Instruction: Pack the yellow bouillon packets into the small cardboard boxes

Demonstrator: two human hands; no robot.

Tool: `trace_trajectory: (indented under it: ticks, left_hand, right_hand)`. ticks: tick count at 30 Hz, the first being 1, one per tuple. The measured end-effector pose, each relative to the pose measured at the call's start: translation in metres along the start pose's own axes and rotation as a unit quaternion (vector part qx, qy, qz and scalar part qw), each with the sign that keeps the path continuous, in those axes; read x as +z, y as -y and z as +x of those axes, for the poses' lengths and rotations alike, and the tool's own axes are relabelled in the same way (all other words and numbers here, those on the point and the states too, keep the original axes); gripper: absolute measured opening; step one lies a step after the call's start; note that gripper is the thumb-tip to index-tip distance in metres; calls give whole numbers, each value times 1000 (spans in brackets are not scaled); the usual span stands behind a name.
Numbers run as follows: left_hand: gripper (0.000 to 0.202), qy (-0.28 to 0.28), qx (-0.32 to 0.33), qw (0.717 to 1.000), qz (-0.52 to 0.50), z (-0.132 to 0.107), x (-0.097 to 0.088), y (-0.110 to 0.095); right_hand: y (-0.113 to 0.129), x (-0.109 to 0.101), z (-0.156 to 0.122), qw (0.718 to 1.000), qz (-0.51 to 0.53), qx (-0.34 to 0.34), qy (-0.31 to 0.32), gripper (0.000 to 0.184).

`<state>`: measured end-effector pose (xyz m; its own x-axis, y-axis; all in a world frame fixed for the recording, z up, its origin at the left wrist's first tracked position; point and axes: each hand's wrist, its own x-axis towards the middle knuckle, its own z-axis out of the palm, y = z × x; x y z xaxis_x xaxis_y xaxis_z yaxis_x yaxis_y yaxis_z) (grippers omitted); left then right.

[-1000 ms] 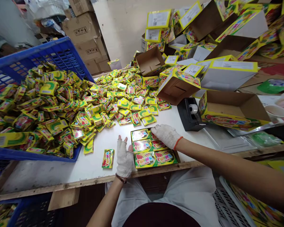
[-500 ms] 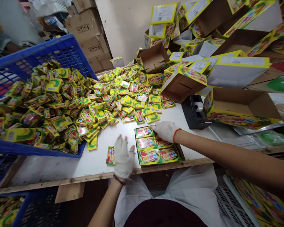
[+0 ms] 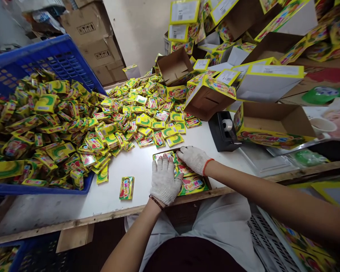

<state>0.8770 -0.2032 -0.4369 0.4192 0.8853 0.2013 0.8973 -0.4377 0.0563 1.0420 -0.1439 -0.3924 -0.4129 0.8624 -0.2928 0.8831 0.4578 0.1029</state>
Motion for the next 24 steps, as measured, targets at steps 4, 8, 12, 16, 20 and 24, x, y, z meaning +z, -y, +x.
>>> trace_trajectory:
  ticks: [4,8,12,16,20,24]
  left_hand:
    - [63,-5,-6,1000,3,0,0,-1]
    - [64,-22,-2,1000,2,-1,2,0]
    - [62,-31,2,999,-15,0,3,-2]
    - [52,-81,1,990,-115,-6,9,6]
    - [45,-177,-94,953,-228,-30,23,41]
    - [62,-135,-295,940,-108,-72,27,95]
  right_hand:
    - [2,1,7,999,14,-11,45,34]
    - [8,10,-1,1000,6,10,-1,40]
    - [18,21,-7,999,10,37,-9,44]
    - [24,22,-10,998,44,53,-10,43]
    - [21,18,-13,993,94,68,-4,41]
    - [9,13,-3,987,145,49,46,43]
